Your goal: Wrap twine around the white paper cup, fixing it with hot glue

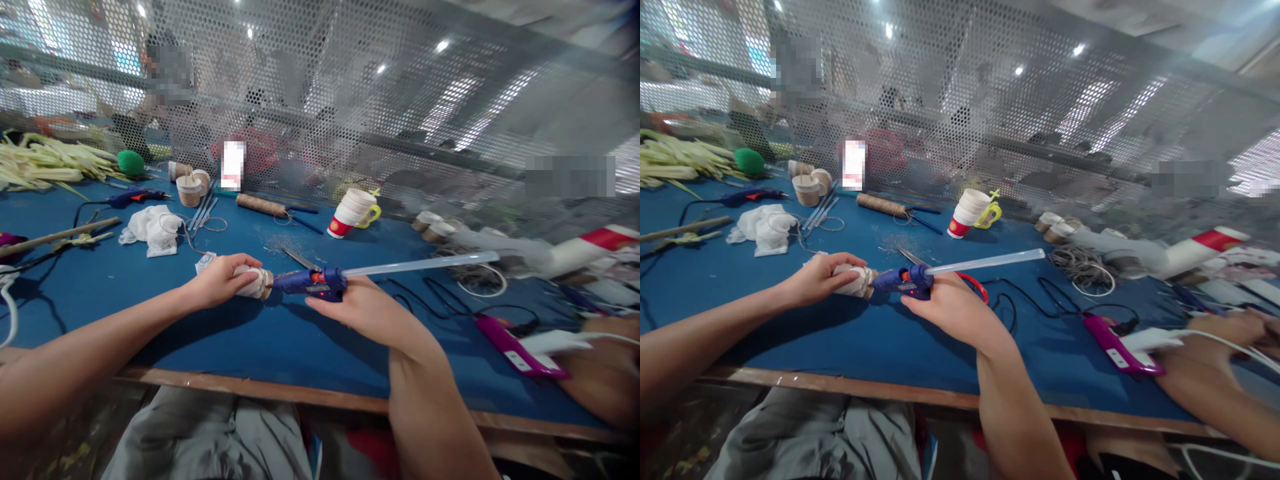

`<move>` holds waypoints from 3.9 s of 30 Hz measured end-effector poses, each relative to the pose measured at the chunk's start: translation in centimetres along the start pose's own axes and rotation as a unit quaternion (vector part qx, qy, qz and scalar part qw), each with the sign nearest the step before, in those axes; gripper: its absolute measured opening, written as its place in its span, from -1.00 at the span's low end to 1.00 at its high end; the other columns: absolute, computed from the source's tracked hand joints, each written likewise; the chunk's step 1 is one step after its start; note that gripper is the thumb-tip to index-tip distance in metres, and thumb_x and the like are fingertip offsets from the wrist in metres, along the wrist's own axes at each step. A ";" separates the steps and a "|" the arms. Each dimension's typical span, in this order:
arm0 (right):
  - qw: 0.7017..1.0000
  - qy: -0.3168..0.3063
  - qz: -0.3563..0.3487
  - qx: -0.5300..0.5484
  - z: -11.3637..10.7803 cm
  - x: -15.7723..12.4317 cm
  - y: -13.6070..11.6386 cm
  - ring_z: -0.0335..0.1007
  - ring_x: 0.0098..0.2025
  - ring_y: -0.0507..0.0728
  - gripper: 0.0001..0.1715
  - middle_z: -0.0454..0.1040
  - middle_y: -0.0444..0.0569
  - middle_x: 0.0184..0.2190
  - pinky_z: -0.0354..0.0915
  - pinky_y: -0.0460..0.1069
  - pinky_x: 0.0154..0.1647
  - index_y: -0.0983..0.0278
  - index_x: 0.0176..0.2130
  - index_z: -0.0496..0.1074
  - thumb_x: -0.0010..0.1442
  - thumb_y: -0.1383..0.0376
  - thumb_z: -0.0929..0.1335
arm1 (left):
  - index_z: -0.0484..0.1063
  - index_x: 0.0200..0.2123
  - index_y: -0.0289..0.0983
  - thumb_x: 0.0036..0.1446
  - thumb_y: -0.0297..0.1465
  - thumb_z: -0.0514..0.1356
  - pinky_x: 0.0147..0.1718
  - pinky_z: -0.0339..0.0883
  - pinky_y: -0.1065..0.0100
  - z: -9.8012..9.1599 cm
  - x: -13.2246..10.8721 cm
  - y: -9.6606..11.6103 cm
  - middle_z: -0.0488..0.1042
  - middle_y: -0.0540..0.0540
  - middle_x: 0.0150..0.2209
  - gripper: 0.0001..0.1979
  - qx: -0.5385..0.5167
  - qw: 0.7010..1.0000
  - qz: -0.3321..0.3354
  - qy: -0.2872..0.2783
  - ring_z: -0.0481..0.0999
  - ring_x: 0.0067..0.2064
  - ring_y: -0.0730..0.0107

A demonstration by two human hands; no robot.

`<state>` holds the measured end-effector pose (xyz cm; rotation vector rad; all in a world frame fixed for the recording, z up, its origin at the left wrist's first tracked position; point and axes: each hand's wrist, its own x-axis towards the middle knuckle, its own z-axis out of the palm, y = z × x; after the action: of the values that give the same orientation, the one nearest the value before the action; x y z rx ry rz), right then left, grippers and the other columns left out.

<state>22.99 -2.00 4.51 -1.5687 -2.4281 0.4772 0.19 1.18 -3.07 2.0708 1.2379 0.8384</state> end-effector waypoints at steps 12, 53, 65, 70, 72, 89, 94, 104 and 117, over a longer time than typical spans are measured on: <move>0.999 0.001 0.034 0.022 0.0 0.5 0.5 0.26 -0.63 0.05 -0.72 0.29 -0.19 -0.75 0.18 -0.07 -0.55 0.25 -0.39 0.47 0.09 0.14 0.26 | 0.39 -0.12 -0.33 0.13 -0.23 0.03 -0.27 0.31 0.35 0.1 -0.2 0.0 0.53 -0.12 -0.22 -0.64 -0.009 1.000 0.019 -0.009 0.49 -0.25 0.29; 0.999 -0.018 0.030 0.011 -0.1 0.2 -0.2 0.26 -0.60 0.04 -0.76 0.32 -0.19 -0.72 0.19 -0.07 -0.48 0.24 -0.51 0.42 0.08 0.19 0.28 | 0.41 -0.14 -0.34 0.12 -0.23 0.04 -0.20 0.30 0.35 0.1 0.0 -0.3 0.53 -0.13 -0.19 -0.64 -0.016 1.000 0.005 0.003 0.48 -0.19 0.28; 0.998 0.015 0.026 0.048 0.1 0.3 0.2 0.33 -0.52 0.09 -0.79 0.37 -0.15 -0.68 0.19 -0.06 -0.49 0.23 -0.48 0.46 0.03 0.18 0.30 | 0.40 -0.14 -0.33 0.12 -0.24 0.03 -0.24 0.33 0.35 0.1 -0.1 0.0 0.54 -0.11 -0.23 -0.65 -0.001 1.000 0.007 0.005 0.50 -0.25 0.30; 0.997 0.030 0.044 0.060 0.3 0.8 0.5 0.34 -0.52 0.10 -0.77 0.35 -0.14 -0.70 0.19 -0.06 -0.51 0.25 -0.50 0.43 0.02 0.16 0.30 | 0.39 -0.11 -0.33 0.13 -0.24 0.03 -0.23 0.32 0.34 0.2 -0.4 0.2 0.53 -0.12 -0.21 -0.65 0.000 1.000 0.027 -0.005 0.50 -0.22 0.29; 0.997 0.028 0.054 0.056 0.5 1.0 0.5 0.33 -0.53 0.10 -0.75 0.32 -0.14 -0.73 0.19 -0.06 -0.51 0.25 -0.54 0.40 0.02 0.15 0.30 | 0.38 -0.11 -0.33 0.13 -0.26 0.03 -0.20 0.32 0.34 0.2 -0.4 0.3 0.53 -0.14 -0.19 -0.66 -0.002 1.000 0.031 -0.004 0.50 -0.20 0.28; 0.945 0.188 0.181 0.196 0.9 7.5 6.0 0.27 -0.58 -0.02 -0.74 0.36 -0.09 -0.62 0.21 -0.13 -0.59 0.33 -0.51 0.31 0.05 0.18 0.33 | 0.38 -0.08 -0.29 0.13 -0.23 0.02 -0.35 0.32 0.39 -0.5 -0.7 1.1 0.54 -0.07 -0.27 -0.63 -0.006 0.999 0.034 0.042 0.49 -0.33 0.35; 0.945 0.163 0.241 0.151 2.2 10.9 8.5 0.23 -0.70 -0.01 -0.65 0.30 -0.09 -0.73 0.19 -0.09 -0.64 0.32 -0.58 0.27 0.12 0.16 0.27 | 0.36 -0.06 -0.29 0.14 -0.31 0.02 -0.37 0.31 0.42 -0.5 -1.2 1.6 0.53 -0.05 -0.33 -0.67 0.030 0.997 0.065 0.043 0.49 -0.37 0.38; 0.978 0.112 0.157 0.083 2.0 10.3 4.5 0.39 -0.26 0.17 -0.62 0.49 0.08 -0.43 0.23 -0.03 -0.31 0.34 -0.43 0.48 0.08 0.08 0.29 | 0.27 0.00 -0.26 0.17 -0.37 0.00 -0.17 0.34 0.36 0.3 -1.6 1.2 0.48 -0.17 -0.07 -0.68 0.047 0.980 0.192 0.030 0.48 -0.07 0.29; 0.957 -0.052 -0.021 0.284 3.1 6.4 -1.6 0.26 -0.46 -0.02 -0.86 0.42 -0.12 -0.49 0.19 -0.11 -0.38 0.33 -0.44 0.40 -0.01 0.28 0.32 | 0.27 0.00 -0.32 0.19 -0.44 -0.01 -0.23 0.36 0.39 0.3 -2.3 1.9 0.52 -0.20 -0.18 -0.69 0.082 0.959 0.267 -0.055 0.53 -0.19 0.31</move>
<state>17.95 2.70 2.29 -1.2590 -2.1083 1.1499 0.62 -1.71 -2.37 2.6032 0.7084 0.8514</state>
